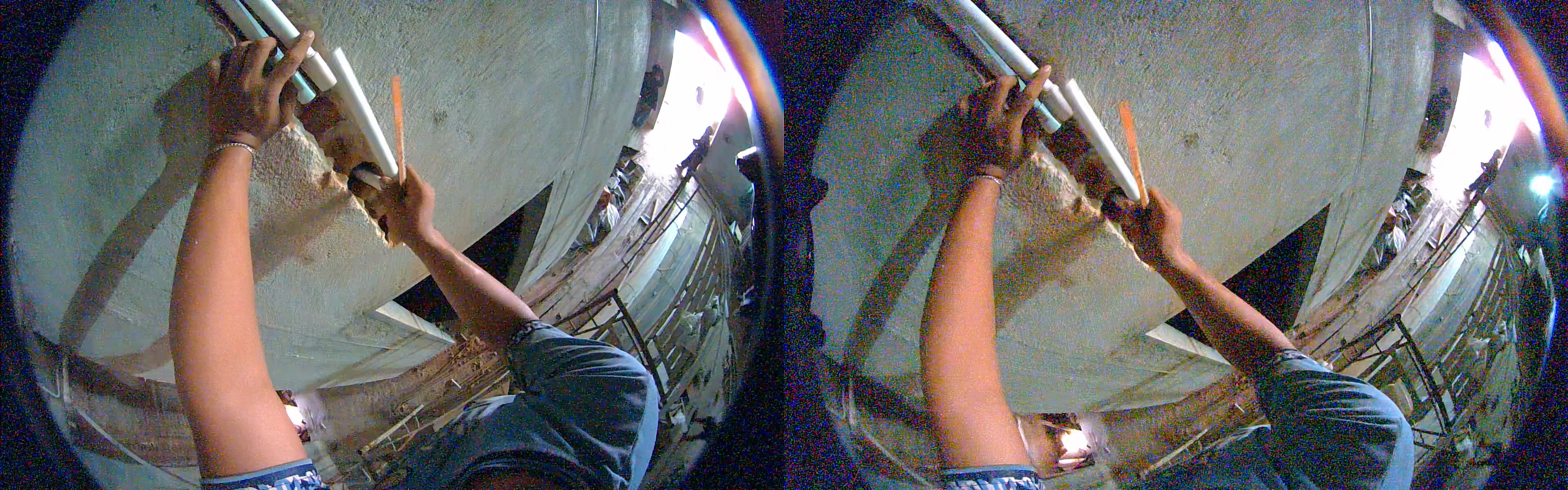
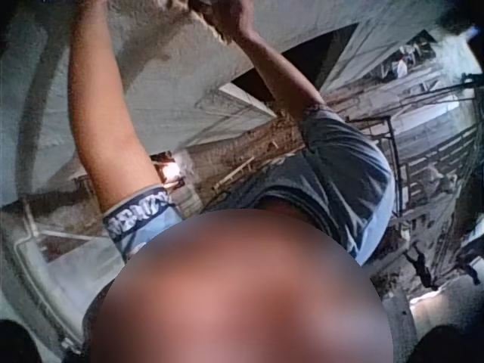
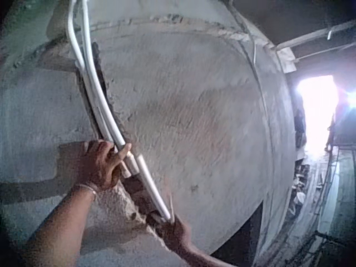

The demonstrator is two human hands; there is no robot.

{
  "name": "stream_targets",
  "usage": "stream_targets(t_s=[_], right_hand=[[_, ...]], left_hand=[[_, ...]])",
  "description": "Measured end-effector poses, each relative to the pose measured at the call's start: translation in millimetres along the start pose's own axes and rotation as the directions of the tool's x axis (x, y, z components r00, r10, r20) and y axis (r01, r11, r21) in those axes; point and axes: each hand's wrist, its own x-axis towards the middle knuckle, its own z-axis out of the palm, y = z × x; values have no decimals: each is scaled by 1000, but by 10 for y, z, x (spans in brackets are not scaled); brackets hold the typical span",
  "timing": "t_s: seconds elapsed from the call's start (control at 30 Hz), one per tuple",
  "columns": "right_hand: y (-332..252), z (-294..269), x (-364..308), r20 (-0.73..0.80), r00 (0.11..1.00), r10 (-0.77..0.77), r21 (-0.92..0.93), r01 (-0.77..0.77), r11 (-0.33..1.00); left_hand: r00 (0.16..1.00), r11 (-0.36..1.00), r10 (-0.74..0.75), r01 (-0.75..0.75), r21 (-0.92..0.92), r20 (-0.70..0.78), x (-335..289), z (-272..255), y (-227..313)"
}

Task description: The person stands on scaffolding and installs white PVC conduit into a pre-cut channel in a concrete wall. They repeatedly measure, cut, and insert conduit segments, using a wooden stick to push the pieces into place. The task continues with multiple short segments being fitted along the wall.

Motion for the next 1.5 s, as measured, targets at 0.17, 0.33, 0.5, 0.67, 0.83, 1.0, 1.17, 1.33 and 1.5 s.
stream_targets(t_s=[0.17,0.33,0.5,0.67,0.83,1.0,1.17,1.33,1.5], right_hand=[[-145,-616,-547,31,998,-59,203,52,978],[-323,-1398,-1295,-96,995,-24,249,47,967],[-762,-2114,-1971,-81,979,189,-58,-194,979],[-1037,-2382,-2614,-201,975,91,-180,-128,975],[-1147,-2488,-3161,-255,966,48,-357,-140,923],[-987,-2684,-3675,-256,929,267,-263,-333,906],[-688,-3230,-4254,-313,815,487,-128,-545,829],[-561,-3578,-4860,-128,210,969,111,-968,225],[-377,-4088,-5061,-162,365,917,-4,-929,370]], left_hand=[[999,997,9,-13,-80,-49,31,-15,-2],[993,979,37,-58,-195,-112,74,8,-34],[981,953,28,-84,-290,-193,69,87,-117],[797,879,-383,159,-450,-466,267,-380,632],[865,-535,-291,207,-819,409,-168,-1656,3200],[718,-976,102,208,-72,689,-526,-2607,4241],[642,-915,361,386,122,676,-734,-2599,3997],[468,-748,512,655,106,720,-1767,-2442,4436],[353,-203,388,934,-295,851,-2948,-2775,5684]])
